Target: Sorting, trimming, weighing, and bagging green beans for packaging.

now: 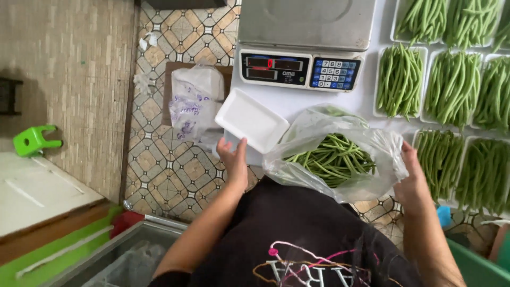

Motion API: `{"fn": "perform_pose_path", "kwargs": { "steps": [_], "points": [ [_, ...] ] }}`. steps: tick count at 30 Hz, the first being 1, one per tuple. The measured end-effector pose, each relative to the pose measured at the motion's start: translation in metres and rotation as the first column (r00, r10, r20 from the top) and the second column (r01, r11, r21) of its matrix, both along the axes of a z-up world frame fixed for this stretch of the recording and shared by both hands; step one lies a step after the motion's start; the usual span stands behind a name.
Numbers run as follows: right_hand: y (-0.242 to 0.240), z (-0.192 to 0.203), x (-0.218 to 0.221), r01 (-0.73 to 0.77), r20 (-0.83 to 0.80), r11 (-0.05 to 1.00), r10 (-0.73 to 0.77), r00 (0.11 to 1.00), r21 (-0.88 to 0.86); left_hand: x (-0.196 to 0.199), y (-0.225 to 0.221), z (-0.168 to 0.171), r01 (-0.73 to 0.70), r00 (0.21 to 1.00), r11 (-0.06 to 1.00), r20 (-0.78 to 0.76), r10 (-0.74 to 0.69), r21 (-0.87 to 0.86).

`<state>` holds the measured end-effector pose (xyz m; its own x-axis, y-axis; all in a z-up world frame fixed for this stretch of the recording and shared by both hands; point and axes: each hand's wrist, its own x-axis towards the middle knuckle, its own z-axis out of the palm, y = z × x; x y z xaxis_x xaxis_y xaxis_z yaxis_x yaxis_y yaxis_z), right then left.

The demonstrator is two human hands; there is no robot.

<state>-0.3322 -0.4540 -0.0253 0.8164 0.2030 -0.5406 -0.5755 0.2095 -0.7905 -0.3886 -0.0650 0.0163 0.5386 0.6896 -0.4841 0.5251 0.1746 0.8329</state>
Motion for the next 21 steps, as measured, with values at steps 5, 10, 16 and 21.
{"fn": "perform_pose_path", "kwargs": {
  "steps": [5,10,16,21],
  "points": [
    [0.012,-0.022,-0.039,-0.066,0.096,0.942,0.103,0.99,-0.33,0.049,0.009,-0.035,-0.073,0.995,0.945,-0.082,0.049,-0.32],
    [0.027,-0.03,-0.04,-0.098,-0.115,0.902,0.054,0.992,-0.42,0.051,0.022,-0.093,-0.078,0.981,0.959,-0.195,0.024,-0.274],
    [-0.004,-0.164,-0.045,0.19,-0.33,0.967,-0.237,0.914,-0.167,0.02,0.015,-0.001,-0.22,0.968,0.781,-0.033,0.247,-0.584],
    [0.032,-0.089,-0.037,0.262,-0.44,0.959,-0.282,0.853,-0.107,-0.076,0.028,-0.058,-0.21,0.876,0.277,-0.054,0.48,-0.938]
  ]
}}
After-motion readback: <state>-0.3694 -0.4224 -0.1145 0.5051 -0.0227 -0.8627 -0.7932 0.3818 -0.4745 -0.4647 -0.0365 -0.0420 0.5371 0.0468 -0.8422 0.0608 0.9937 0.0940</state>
